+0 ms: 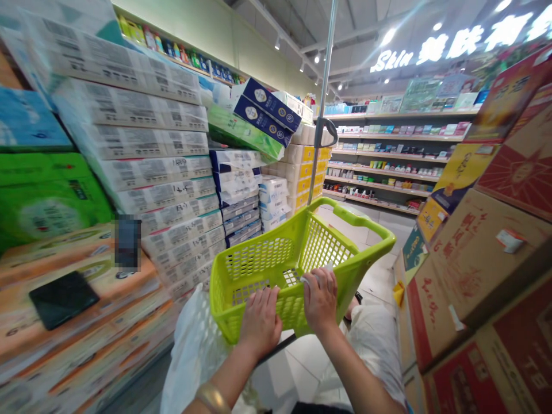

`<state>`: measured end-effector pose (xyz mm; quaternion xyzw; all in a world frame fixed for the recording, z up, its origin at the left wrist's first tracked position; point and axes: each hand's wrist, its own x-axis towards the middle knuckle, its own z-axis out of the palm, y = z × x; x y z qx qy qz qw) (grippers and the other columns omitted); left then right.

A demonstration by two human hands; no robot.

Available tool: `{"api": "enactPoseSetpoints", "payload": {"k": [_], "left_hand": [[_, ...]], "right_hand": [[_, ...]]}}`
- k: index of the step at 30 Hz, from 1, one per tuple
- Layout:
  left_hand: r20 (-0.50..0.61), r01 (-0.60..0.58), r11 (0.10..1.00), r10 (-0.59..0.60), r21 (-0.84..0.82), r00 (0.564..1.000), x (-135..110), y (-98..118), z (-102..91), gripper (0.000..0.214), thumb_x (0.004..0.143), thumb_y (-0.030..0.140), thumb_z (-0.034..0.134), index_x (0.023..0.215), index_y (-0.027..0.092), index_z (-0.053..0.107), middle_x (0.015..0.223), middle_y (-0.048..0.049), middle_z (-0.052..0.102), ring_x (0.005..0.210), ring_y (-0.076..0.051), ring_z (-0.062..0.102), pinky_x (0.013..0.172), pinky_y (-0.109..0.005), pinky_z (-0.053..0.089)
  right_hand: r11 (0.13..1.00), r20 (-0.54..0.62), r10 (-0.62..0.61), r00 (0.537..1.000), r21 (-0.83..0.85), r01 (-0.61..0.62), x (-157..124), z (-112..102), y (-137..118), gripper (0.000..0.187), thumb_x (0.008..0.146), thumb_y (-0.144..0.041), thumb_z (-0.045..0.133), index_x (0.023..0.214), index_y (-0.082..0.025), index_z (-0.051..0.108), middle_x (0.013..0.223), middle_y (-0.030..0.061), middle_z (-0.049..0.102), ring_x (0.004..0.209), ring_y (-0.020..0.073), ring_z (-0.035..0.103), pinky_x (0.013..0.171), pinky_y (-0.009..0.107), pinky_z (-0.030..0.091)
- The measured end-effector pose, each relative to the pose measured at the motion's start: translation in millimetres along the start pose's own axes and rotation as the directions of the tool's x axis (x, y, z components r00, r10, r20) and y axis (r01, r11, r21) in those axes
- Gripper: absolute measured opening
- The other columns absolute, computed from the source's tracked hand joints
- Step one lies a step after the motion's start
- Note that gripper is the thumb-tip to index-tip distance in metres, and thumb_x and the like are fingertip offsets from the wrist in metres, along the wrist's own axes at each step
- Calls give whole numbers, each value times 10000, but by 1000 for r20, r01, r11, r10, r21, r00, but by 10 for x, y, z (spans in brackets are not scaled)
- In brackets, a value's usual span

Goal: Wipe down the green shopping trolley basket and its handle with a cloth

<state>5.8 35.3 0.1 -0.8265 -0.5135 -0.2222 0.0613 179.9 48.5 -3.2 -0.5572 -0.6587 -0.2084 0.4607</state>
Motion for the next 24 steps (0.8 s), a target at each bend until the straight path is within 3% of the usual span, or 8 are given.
{"api": "enactPoseSetpoints", "payload": {"k": [5, 8, 12, 16, 20, 24], "left_hand": [[0, -5, 1000, 5, -4, 1000, -16, -36, 5, 572, 699, 168, 504, 1269, 152, 469, 1164, -125, 605, 1119, -283, 520, 995, -446, 371], [4, -18, 1000, 18, -5, 1000, -23, -58, 7, 581, 703, 169, 497, 1282, 143, 460, 1175, -131, 603, 1126, -284, 520, 999, -448, 369], [2, -15, 1000, 15, 2, 1000, -16, -47, 21, 570, 719, 175, 487, 1286, 132, 463, 1180, -139, 603, 1123, -285, 526, 1004, -447, 364], [-13, -6, 1000, 6, 3, 1000, -1, -26, 45, 564, 716, 176, 491, 1278, 140, 472, 1164, -138, 610, 1110, -286, 535, 990, -447, 370], [-31, -22, 1000, 22, -6, 999, 5, -44, 48, 551, 718, 179, 492, 1267, 130, 476, 1159, -137, 609, 1111, -282, 529, 994, -442, 370], [-43, -36, 999, 35, -26, 998, 15, -114, 37, 532, 724, 187, 499, 1253, 135, 483, 1155, -129, 608, 1093, -273, 535, 991, -442, 377]], "right_hand": [[990, 47, -114, 992, 87, 110, -129, 111, -234, 215, 916, -187, 466, 1075, -245, 599, 1103, 54, 575, 1193, 208, 442, 1102, 413, 268], [987, 55, -153, 987, 66, 150, -70, 50, -65, 219, 909, -189, 486, 1079, -262, 603, 1086, 44, 584, 1168, 199, 462, 1100, 402, 271], [998, 7, -65, 998, -23, 65, 74, -79, 224, 209, 919, -200, 475, 1062, -251, 619, 1071, 55, 587, 1157, 215, 460, 1089, 427, 279], [999, 12, -29, 1000, -23, 29, 73, -66, 166, 203, 923, -207, 462, 1041, -246, 623, 1066, 60, 584, 1172, 225, 450, 1089, 442, 268], [994, 82, -108, 991, 14, 107, 30, -24, 50, 187, 912, -203, 491, 1032, -266, 621, 1046, 37, 598, 1145, 199, 472, 1100, 396, 254], [984, 114, -165, 980, -44, 171, 138, -139, 269, 177, 916, -223, 499, 1023, -272, 631, 1023, 33, 611, 1112, 202, 487, 1090, 388, 263]]}}
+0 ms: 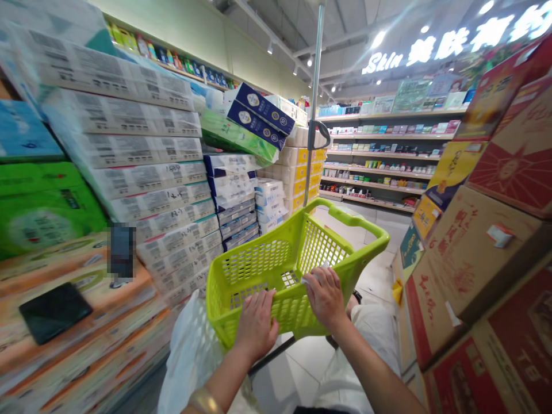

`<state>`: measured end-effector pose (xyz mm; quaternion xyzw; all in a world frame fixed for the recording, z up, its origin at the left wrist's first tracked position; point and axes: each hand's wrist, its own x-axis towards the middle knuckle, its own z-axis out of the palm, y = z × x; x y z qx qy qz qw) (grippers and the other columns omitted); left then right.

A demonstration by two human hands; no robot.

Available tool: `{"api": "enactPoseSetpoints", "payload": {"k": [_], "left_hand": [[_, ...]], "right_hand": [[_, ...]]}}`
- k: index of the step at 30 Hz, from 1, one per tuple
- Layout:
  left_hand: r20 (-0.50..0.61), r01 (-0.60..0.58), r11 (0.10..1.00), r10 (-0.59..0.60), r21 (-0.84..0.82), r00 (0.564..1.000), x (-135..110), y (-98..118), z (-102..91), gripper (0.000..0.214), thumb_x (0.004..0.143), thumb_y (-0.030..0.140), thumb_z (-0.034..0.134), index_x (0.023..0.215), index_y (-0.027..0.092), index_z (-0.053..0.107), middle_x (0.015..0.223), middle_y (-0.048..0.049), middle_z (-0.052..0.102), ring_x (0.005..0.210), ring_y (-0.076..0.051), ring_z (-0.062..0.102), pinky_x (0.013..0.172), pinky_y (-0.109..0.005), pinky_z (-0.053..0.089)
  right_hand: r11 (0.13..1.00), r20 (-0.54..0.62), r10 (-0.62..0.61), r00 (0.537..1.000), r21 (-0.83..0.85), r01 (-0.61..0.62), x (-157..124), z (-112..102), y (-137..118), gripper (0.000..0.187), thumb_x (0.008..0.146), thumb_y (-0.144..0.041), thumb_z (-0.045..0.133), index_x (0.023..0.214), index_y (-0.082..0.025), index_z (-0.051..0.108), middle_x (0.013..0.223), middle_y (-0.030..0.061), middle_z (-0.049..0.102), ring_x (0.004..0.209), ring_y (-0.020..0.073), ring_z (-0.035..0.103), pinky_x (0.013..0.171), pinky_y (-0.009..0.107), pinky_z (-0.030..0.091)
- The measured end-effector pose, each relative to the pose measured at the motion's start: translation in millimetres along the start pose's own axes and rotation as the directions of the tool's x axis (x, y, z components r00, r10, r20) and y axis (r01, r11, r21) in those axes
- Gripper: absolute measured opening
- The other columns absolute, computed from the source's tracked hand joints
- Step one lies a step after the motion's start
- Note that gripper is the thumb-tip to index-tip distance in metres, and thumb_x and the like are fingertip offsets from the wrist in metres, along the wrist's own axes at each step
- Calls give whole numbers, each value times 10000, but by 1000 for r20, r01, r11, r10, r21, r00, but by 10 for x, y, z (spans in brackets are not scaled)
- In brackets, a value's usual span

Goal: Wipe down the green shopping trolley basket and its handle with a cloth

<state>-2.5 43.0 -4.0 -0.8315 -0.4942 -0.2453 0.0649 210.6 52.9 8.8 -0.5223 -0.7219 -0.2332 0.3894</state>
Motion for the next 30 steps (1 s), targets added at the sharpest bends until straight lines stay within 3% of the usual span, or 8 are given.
{"api": "enactPoseSetpoints", "payload": {"k": [5, 10, 15, 19, 22, 23, 27, 30], "left_hand": [[-32, -32, 999, 31, -31, 999, 39, -150, -20, 507, 721, 192, 496, 1228, 176, 500, 1141, -108, 618, 1084, -265, 543, 981, -436, 391], [-58, -53, 996, 49, -73, 997, 109, -339, -84, 429, 717, 213, 488, 1141, 190, 547, 1077, -91, 646, 1015, -257, 582, 927, -426, 431], [-49, -31, 989, 24, -146, 998, 223, -563, -180, 276, 754, 265, 472, 992, 197, 594, 965, -67, 677, 905, -228, 618, 844, -390, 465], [2, 19, 991, -19, -132, 1000, 305, -659, -244, 221, 791, 303, 453, 906, 199, 610, 894, -54, 682, 858, -222, 624, 821, -386, 471], [-35, 70, 997, -71, -31, 997, 367, -502, -259, 248, 777, 274, 477, 967, 193, 615, 934, -71, 669, 933, -256, 607, 929, -455, 428], [-75, 70, 997, -71, -18, 995, 398, -390, -253, 344, 754, 251, 498, 1077, 178, 590, 1028, -91, 655, 1012, -272, 585, 986, -479, 391], [-90, -97, 984, 84, -152, 992, 602, 253, -195, 590, 764, 200, 484, 1343, 147, 388, 1285, -136, 536, 1204, -270, 477, 1067, -479, 331], [-1, -169, 949, 175, -267, 984, 762, 660, -150, 710, 717, 178, 517, 1392, 172, 298, 1373, -130, 459, 1293, -278, 392, 1107, -501, 273]], "right_hand": [[992, -41, 1, 999, -126, -6, 125, -253, 488, 188, 923, -232, 481, 1016, -255, 643, 1027, 43, 609, 1117, 207, 490, 1078, 388, 275], [976, -125, 17, 992, -212, -43, 238, -501, 801, 189, 930, -259, 470, 977, -234, 651, 1006, 49, 618, 1072, 210, 512, 1056, 385, 292], [957, -208, 43, 977, -272, -100, 272, -716, 953, 187, 921, -270, 476, 928, -218, 655, 987, 55, 626, 1027, 214, 528, 1034, 389, 305], [956, -223, 91, 970, -252, -148, 252, -785, 868, 185, 914, -267, 472, 925, -221, 652, 996, 57, 620, 1044, 222, 515, 1040, 403, 296], [948, -254, 168, 953, -224, -226, 246, -747, 673, 197, 922, -268, 452, 919, -214, 642, 999, 66, 611, 1075, 234, 493, 1059, 423, 273], [946, -257, 184, 949, -215, -241, 246, -719, 590, 198, 924, -268, 448, 920, -212, 638, 995, 68, 610, 1081, 236, 489, 1065, 428, 266], [973, -178, 157, 971, -140, -183, 238, -593, 244, 190, 927, -251, 453, 978, -228, 634, 1015, 58, 615, 1112, 234, 486, 1082, 427, 246], [991, -114, 91, 989, -88, -101, 237, -581, 130, 200, 928, -237, 459, 1019, -245, 636, 1029, 47, 621, 1108, 217, 501, 1085, 407, 253]]}}
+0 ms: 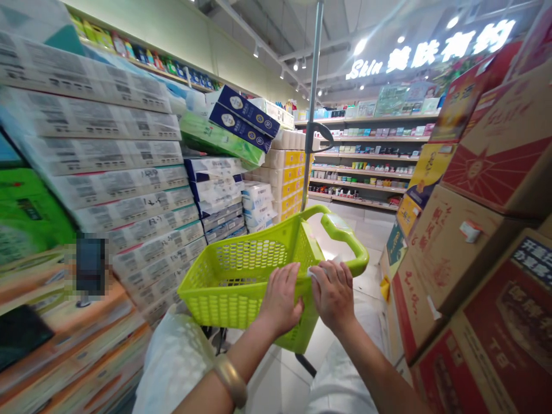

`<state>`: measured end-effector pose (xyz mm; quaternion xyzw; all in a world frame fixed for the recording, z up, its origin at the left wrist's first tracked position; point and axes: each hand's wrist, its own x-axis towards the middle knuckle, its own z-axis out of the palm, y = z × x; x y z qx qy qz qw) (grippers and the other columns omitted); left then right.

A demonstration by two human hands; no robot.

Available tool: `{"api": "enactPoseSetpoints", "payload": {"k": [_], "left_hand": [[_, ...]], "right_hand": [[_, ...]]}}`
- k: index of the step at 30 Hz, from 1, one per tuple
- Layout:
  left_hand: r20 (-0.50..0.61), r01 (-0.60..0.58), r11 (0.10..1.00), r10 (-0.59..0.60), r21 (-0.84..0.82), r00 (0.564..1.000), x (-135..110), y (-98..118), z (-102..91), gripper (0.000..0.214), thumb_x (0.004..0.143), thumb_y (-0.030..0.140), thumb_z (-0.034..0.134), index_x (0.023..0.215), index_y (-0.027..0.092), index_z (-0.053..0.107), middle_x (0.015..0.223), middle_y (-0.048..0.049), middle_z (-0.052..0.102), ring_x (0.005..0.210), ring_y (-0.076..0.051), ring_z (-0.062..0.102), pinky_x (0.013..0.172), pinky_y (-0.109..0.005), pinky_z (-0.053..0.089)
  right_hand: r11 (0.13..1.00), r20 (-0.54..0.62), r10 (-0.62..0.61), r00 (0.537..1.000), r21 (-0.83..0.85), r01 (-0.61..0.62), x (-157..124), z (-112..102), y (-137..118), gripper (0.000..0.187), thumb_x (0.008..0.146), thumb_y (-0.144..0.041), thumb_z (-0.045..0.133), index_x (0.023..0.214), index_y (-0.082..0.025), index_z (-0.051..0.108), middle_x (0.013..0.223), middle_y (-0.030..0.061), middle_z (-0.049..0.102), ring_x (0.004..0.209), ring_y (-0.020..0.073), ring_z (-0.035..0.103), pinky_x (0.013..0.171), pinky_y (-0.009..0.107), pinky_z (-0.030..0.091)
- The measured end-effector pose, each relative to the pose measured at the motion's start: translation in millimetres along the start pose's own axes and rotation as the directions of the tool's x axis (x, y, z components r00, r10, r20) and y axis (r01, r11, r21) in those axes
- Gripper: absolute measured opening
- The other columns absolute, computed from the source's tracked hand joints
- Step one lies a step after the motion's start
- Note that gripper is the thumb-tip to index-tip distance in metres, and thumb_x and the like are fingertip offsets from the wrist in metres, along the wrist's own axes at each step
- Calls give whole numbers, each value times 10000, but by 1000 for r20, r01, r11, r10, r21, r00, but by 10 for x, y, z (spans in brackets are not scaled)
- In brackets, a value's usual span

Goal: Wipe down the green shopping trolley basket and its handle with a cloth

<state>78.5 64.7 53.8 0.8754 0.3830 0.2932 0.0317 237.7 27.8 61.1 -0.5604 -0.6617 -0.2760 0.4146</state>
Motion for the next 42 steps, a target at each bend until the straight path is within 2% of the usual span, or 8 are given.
{"api": "enactPoseSetpoints", "payload": {"k": [3, 8, 16, 23, 26, 30, 38, 42], "left_hand": [[81, 67, 996, -62, -58, 995, 97, 119, 69, 683, 679, 190, 548, 1333, 174, 351, 1268, -118, 508, 1210, -284, 439, 1096, -496, 287], [62, 81, 992, -75, -101, 995, 73, 75, 95, 626, 662, 194, 546, 1268, 184, 388, 1172, -103, 514, 1123, -280, 449, 1058, -492, 314], [18, 33, 993, -31, -114, 999, -3, 40, 139, 635, 682, 223, 552, 1286, 170, 364, 1198, -121, 495, 1154, -291, 430, 1058, -503, 296], [4, 58, 990, -58, -125, 998, -45, 67, 113, 610, 655, 168, 527, 1251, 185, 393, 1144, -99, 521, 1101, -275, 458, 1031, -494, 317], [-20, 54, 992, -57, -117, 998, -57, 81, 113, 606, 654, 163, 526, 1245, 192, 396, 1140, -98, 523, 1106, -277, 462, 1029, -501, 315], [-35, 41, 994, -44, -99, 998, -78, 25, 101, 587, 678, 186, 521, 1251, 183, 394, 1157, -107, 521, 1111, -282, 457, 1032, -501, 314], [-22, 65, 989, -68, -133, 997, -41, 19, 93, 567, 642, 177, 516, 1202, 184, 426, 1095, -88, 534, 1056, -266, 472, 1009, -472, 340], [-50, 62, 988, -69, -139, 996, -47, 32, 91, 539, 651, 177, 521, 1183, 189, 438, 1077, -87, 538, 1046, -271, 482, 998, -486, 341]], "right_hand": [[1000, -17, -10, 1000, -3, 10, 45, -103, 155, 191, 927, -244, 474, 1016, -245, 643, 1033, 43, 628, 1089, 218, 514, 1075, 408, 270], [991, -193, 127, 973, -20, -133, 126, -255, 495, 207, 930, -239, 446, 968, -207, 647, 1006, 77, 610, 1041, 235, 525, 1016, 432, 336], [998, -23, -41, 999, 53, 42, -15, -30, -114, 200, 917, -193, 481, 1035, -248, 633, 1033, 47, 635, 1113, 227, 511, 1080, 416, 276], [997, -182, 65, 981, 39, -59, 21, -252, 363, 181, 903, -196, 500, 1014, -221, 640, 1033, 70, 619, 1070, 250, 522, 1029, 451, 342], [995, -202, 95, 975, 47, -87, -12, -224, 266, 184, 904, -193, 490, 1004, -219, 642, 1042, 73, 623, 1122, 263, 494, 1045, 465, 318], [1000, -86, 1, 996, 21, 0, -38, -148, -17, 201, 907, -189, 499, 1041, -251, 635, 1067, 40, 645, 1141, 246, 499, 1076, 434, 265], [995, -135, 76, 988, 81, -66, 99, -339, 371, 177, 921, -226, 477, 963, -220, 649, 974, 53, 644, 1036, 226, 540, 993, 401, 358], [997, -90, 43, 995, 67, -37, 47, -316, 190, 180, 913, -217, 484, 958, -237, 658, 1000, 41, 656, 1098, 232, 521, 1063, 425, 279]]}}
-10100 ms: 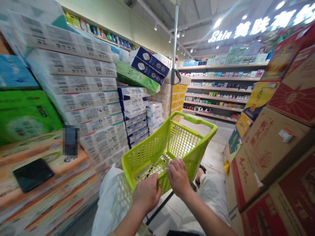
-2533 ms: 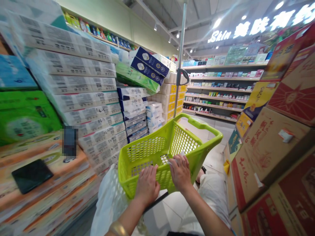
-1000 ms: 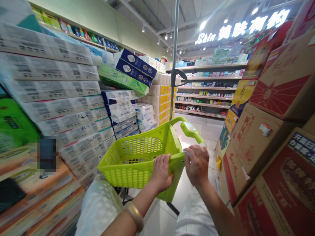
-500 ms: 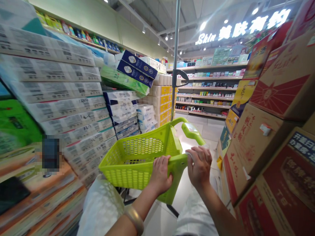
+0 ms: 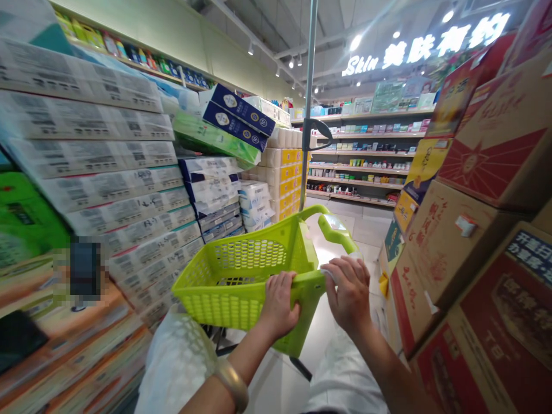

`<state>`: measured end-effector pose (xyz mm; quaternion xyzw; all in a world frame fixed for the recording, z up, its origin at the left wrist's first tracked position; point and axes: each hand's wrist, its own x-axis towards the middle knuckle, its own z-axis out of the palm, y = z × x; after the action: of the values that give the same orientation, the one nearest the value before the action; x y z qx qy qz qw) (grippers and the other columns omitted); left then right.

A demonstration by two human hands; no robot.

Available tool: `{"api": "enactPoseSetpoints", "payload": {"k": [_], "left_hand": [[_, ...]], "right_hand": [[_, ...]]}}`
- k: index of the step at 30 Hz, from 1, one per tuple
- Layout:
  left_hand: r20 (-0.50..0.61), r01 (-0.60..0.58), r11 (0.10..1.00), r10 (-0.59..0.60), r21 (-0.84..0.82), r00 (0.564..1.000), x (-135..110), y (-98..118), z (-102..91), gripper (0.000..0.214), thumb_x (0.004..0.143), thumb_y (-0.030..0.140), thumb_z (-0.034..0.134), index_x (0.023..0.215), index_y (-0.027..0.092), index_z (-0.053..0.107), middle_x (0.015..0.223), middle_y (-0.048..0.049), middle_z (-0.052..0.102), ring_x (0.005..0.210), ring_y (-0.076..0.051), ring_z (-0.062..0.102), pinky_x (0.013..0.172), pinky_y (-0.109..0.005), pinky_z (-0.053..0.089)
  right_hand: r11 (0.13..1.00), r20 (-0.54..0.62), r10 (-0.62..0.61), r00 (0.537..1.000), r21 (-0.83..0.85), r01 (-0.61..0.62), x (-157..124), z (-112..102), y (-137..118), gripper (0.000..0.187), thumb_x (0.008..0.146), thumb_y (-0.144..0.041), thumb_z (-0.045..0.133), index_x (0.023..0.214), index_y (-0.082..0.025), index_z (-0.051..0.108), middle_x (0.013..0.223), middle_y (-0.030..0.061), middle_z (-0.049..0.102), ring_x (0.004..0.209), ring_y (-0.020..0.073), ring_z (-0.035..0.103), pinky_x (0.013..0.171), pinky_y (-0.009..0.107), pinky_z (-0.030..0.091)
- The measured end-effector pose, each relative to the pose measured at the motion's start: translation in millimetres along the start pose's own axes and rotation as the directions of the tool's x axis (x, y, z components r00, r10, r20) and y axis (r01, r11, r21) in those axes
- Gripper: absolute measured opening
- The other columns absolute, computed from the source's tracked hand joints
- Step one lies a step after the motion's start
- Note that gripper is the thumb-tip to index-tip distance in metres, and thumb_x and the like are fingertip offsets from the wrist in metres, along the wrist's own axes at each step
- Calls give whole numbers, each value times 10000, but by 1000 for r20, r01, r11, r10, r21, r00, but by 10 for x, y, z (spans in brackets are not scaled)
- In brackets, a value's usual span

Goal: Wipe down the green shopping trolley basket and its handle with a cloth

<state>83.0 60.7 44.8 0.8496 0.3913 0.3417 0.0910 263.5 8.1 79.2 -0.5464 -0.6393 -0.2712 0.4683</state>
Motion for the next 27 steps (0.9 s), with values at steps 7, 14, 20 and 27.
{"api": "enactPoseSetpoints", "payload": {"k": [7, 14, 20, 27], "left_hand": [[-22, 8, 998, -9, -56, 1000, -27, -52, -78, 448, 672, 178, 516, 1117, 208, 479, 1046, -76, 566, 1017, -269, 519, 970, -477, 362], [-35, 1, 993, -6, -116, 999, 0, -12, -119, 367, 692, 223, 505, 1059, 208, 493, 994, -63, 583, 964, -258, 530, 939, -466, 378], [-67, -3, 991, -6, -133, 998, -16, -78, -131, 257, 758, 314, 483, 990, 210, 525, 948, -58, 597, 913, -241, 543, 887, -427, 408], [-80, 55, 979, -72, -196, 994, 30, -139, -214, 224, 804, 410, 444, 855, 211, 533, 837, -32, 594, 831, -213, 542, 837, -389, 420]], "right_hand": [[992, 99, -115, 988, 72, 108, 58, -103, -80, 174, 899, -216, 510, 968, -255, 665, 937, 17, 677, 978, 195, 575, 1014, 376, 315], [972, 84, -95, 992, 224, 74, 93, -233, 140, 195, 895, -206, 482, 942, -231, 670, 912, 34, 671, 918, 196, 590, 943, 390, 395], [917, 96, -120, 988, 391, 74, 88, -274, 181, 190, 897, -192, 469, 927, -221, 654, 905, 35, 670, 898, 193, 598, 920, 404, 400], [849, 138, -85, 987, 528, -1, 103, -306, 166, 219, 912, -208, 450, 932, -217, 669, 915, 46, 679, 929, 205, 607, 907, 412, 432]]}}
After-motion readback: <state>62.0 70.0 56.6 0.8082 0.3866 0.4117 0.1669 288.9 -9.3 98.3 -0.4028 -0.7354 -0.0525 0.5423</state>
